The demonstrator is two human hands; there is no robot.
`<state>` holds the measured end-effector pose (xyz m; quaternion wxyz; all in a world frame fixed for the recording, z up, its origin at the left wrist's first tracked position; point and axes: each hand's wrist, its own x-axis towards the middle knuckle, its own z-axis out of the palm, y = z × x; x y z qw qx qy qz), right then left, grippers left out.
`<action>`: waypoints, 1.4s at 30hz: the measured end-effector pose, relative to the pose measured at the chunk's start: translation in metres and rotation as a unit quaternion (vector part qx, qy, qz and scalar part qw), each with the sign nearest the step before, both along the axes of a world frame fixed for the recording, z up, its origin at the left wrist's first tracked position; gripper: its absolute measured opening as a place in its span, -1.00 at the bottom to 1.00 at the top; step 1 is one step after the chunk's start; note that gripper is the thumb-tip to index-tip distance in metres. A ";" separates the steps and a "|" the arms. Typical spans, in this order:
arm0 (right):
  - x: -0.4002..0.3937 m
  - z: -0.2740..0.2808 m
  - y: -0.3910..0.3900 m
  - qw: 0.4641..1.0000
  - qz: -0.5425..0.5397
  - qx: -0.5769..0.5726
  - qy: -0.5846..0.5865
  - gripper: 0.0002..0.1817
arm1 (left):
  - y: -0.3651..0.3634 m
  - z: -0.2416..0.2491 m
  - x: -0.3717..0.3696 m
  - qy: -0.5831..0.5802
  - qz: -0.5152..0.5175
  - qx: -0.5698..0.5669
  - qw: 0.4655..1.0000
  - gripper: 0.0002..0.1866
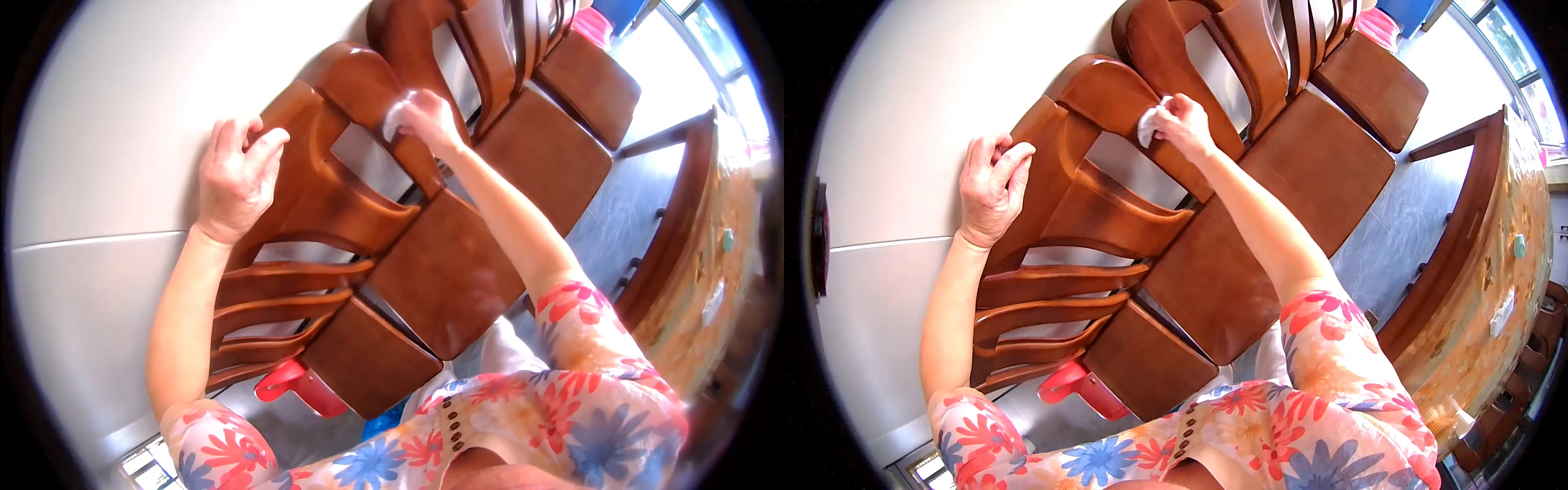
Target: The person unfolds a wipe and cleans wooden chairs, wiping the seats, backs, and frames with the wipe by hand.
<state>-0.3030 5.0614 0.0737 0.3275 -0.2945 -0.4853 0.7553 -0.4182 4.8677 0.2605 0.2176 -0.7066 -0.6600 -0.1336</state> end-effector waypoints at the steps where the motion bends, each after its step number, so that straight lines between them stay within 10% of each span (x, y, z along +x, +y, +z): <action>1: 0.005 0.000 0.005 0.998 0.016 0.006 -0.058 -0.87 | 0.000 0.000 0.000 -0.002 0.002 -0.001 1.000 -0.79; 5: -0.009 0.053 0.005 0.993 0.016 0.097 0.063 -0.87 | 0.000 0.002 0.000 0.006 0.003 -0.001 1.000 -0.78; 12: -0.004 0.023 0.003 0.943 -0.059 0.314 -0.095 -0.87 | 0.001 0.001 0.001 0.010 0.012 -0.006 1.000 -0.77; 13: 0.000 0.018 0.008 0.994 -0.002 0.109 -0.020 -0.89 | 0.001 0.000 0.001 0.009 0.010 -0.003 1.000 -0.75; 19: -0.020 0.113 0.058 0.959 -0.069 0.225 0.159 -0.83 | 0.000 0.002 0.001 0.016 0.007 -0.001 1.000 -0.73; 26: 0.006 0.063 0.068 0.946 -0.053 0.310 -0.080 -0.80 | -0.002 0.001 -0.004 0.005 0.010 -0.004 1.000 -0.74; 34: -0.027 0.124 0.099 0.816 -0.184 0.534 -0.125 -0.87 | -0.003 0.001 0.000 0.008 0.020 -0.008 1.000 -0.72; 42: -0.009 0.150 0.095 0.811 -0.044 0.538 -0.225 -0.78 | 0.002 0.007 0.001 0.005 0.007 -0.019 1.000 -0.73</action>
